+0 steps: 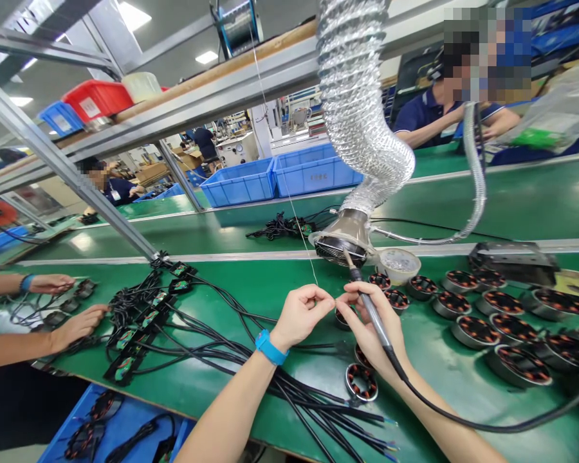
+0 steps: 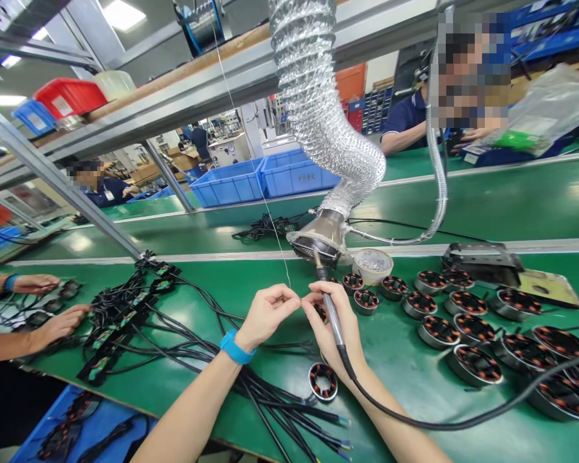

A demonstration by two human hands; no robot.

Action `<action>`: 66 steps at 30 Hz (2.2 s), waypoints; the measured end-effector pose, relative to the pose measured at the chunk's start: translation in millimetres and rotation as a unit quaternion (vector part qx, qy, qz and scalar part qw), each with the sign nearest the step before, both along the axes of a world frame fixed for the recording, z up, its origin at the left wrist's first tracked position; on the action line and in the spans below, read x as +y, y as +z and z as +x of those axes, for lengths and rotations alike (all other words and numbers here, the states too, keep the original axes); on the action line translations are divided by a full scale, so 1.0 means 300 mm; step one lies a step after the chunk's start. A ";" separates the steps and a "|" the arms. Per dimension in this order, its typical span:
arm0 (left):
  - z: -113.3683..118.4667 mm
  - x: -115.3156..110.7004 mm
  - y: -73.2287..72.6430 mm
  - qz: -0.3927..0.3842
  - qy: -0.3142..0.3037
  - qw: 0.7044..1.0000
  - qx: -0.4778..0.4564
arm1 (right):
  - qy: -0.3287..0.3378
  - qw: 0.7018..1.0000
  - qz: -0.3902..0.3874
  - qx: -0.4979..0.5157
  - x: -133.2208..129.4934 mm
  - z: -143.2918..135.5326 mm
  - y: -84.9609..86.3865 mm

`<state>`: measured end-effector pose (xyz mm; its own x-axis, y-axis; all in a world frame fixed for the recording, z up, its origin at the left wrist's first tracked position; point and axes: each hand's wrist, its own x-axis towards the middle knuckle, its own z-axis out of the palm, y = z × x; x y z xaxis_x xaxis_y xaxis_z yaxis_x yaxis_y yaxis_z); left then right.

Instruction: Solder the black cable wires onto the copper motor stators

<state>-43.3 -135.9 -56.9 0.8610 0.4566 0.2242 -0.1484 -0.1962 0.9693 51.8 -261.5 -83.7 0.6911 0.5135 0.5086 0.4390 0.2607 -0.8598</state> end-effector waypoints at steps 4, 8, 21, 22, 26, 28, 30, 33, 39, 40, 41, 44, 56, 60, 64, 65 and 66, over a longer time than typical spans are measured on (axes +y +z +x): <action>0.007 -0.003 -0.005 -0.025 0.019 0.999 -0.006 | -0.021 1.000 0.014 -0.009 0.008 -0.015 0.000; 0.015 -0.005 -0.012 -0.063 0.040 0.997 0.010 | -0.068 0.989 0.003 -0.133 0.008 -0.019 0.028; -0.007 -0.017 -0.009 0.211 0.004 0.974 0.087 | -0.025 0.968 -0.027 -0.246 0.000 -0.002 0.020; -0.007 -0.017 -0.007 0.216 0.004 0.973 0.086 | -0.025 0.968 -0.027 -0.248 0.001 -0.002 0.019; -0.007 -0.019 -0.005 0.244 0.009 0.965 0.092 | -0.025 0.969 -0.040 -0.241 0.004 -0.002 0.017; -0.008 -0.022 -0.005 0.259 0.013 0.961 0.095 | -0.021 0.971 -0.046 -0.232 0.006 -0.002 0.019; -0.009 -0.027 -0.003 0.267 0.015 0.959 0.092 | -0.015 0.973 -0.051 -0.223 0.006 -0.004 0.022; -0.010 -0.029 0.003 0.268 0.014 0.960 0.083 | 0.000 0.974 -0.062 -0.217 0.001 -0.008 0.033; -0.019 -0.006 0.020 0.255 0.015 0.964 0.072 | 0.010 0.972 -0.074 -0.221 -0.017 0.014 0.050; -0.021 -0.001 0.023 0.242 0.007 0.968 0.070 | 0.009 0.973 -0.072 -0.217 -0.019 0.020 0.049; -0.022 0.003 0.025 0.228 -0.001 0.971 0.070 | 0.009 0.974 -0.071 -0.213 -0.021 0.026 0.047; -0.024 0.012 0.026 0.180 -0.026 0.980 0.083 | 0.017 0.976 -0.076 -0.205 -0.023 0.036 0.040; -0.007 0.027 -0.008 0.078 -0.010 0.993 0.084 | -0.007 0.980 -0.083 -0.183 -0.022 0.031 0.049; 0.004 0.035 -0.026 0.062 0.004 0.993 0.100 | -0.072 0.986 -0.085 -0.125 -0.052 0.046 0.057; 0.017 0.040 -0.044 0.045 0.017 0.992 0.119 | -0.115 0.989 -0.068 -0.064 -0.089 0.059 0.049; 0.021 0.041 -0.048 0.042 0.024 0.991 0.122 | -0.114 0.990 -0.061 -0.060 -0.094 0.060 0.046; 0.024 0.042 -0.051 0.040 0.031 0.991 0.125 | -0.110 0.991 -0.055 -0.059 -0.098 0.060 0.043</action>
<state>-36.2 -123.4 -72.4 0.8652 0.4994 0.0453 0.1091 -0.2757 0.9550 69.8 -291.0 -70.9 0.7318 0.4143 0.5411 0.5735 0.0546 -0.8174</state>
